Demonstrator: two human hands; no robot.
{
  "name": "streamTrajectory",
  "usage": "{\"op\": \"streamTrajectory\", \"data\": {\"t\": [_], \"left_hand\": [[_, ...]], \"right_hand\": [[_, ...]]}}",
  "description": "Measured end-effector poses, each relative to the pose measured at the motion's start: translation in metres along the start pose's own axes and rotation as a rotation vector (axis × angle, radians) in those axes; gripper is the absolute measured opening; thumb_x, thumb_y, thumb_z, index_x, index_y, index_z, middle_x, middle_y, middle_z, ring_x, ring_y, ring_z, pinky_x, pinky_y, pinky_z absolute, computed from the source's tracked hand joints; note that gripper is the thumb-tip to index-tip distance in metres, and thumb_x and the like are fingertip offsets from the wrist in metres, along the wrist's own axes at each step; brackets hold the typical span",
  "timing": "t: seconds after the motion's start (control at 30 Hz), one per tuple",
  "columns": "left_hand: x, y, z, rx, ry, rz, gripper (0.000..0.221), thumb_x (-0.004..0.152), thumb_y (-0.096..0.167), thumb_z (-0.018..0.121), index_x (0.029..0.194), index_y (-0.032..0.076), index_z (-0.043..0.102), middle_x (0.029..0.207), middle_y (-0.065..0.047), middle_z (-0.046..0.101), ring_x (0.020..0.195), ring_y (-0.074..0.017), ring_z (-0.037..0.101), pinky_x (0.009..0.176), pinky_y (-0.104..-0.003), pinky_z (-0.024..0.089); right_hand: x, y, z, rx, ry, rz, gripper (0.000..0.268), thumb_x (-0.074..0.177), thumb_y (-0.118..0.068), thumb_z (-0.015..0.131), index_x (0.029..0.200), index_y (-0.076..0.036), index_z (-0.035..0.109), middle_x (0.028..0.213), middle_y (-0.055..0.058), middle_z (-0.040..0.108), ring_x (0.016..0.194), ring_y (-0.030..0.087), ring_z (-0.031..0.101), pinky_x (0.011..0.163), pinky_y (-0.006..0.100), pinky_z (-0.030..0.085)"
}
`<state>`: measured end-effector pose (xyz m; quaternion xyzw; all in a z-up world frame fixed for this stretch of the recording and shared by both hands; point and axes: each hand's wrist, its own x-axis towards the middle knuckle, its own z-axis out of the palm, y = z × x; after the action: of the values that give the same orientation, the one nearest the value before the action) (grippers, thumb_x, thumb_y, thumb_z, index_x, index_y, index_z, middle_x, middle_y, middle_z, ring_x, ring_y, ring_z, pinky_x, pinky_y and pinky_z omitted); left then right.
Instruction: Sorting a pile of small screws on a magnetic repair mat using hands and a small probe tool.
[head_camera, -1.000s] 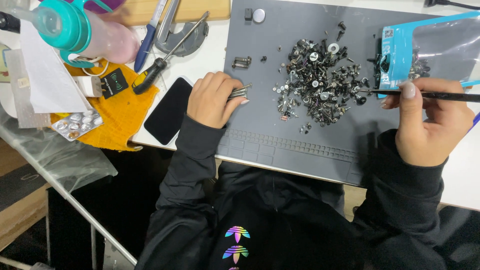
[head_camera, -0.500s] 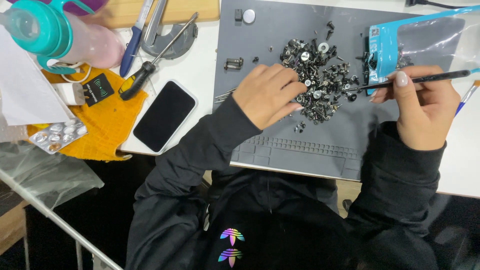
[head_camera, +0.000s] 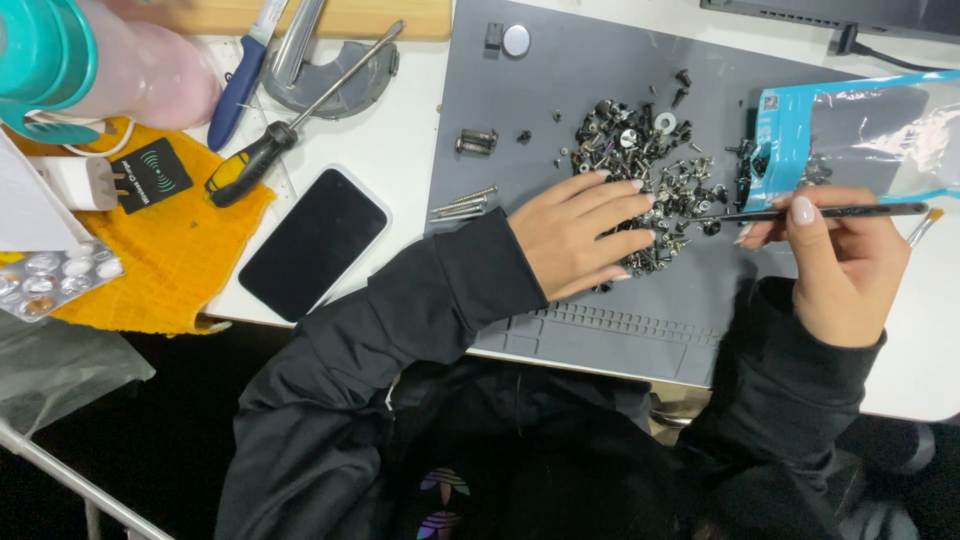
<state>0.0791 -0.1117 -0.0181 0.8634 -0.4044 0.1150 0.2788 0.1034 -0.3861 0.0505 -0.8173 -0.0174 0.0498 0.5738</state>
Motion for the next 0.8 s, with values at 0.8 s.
{"op": "streamTrajectory", "data": {"t": [0.8], "left_hand": [[0.007,0.005,0.001,0.437,-0.196,-0.568,0.123,0.104,0.109,0.063,0.169,0.012,0.026,0.171,-0.024,0.019,0.161,-0.0427,0.022,0.133,-0.06,0.025]], "right_hand": [[0.01,0.009,0.003,0.003,0.124,-0.111,0.027,0.124,-0.025,0.062,0.12,0.001,0.057,0.098,0.019,0.061,0.086,0.03,0.072,0.08,0.035,0.061]]}}
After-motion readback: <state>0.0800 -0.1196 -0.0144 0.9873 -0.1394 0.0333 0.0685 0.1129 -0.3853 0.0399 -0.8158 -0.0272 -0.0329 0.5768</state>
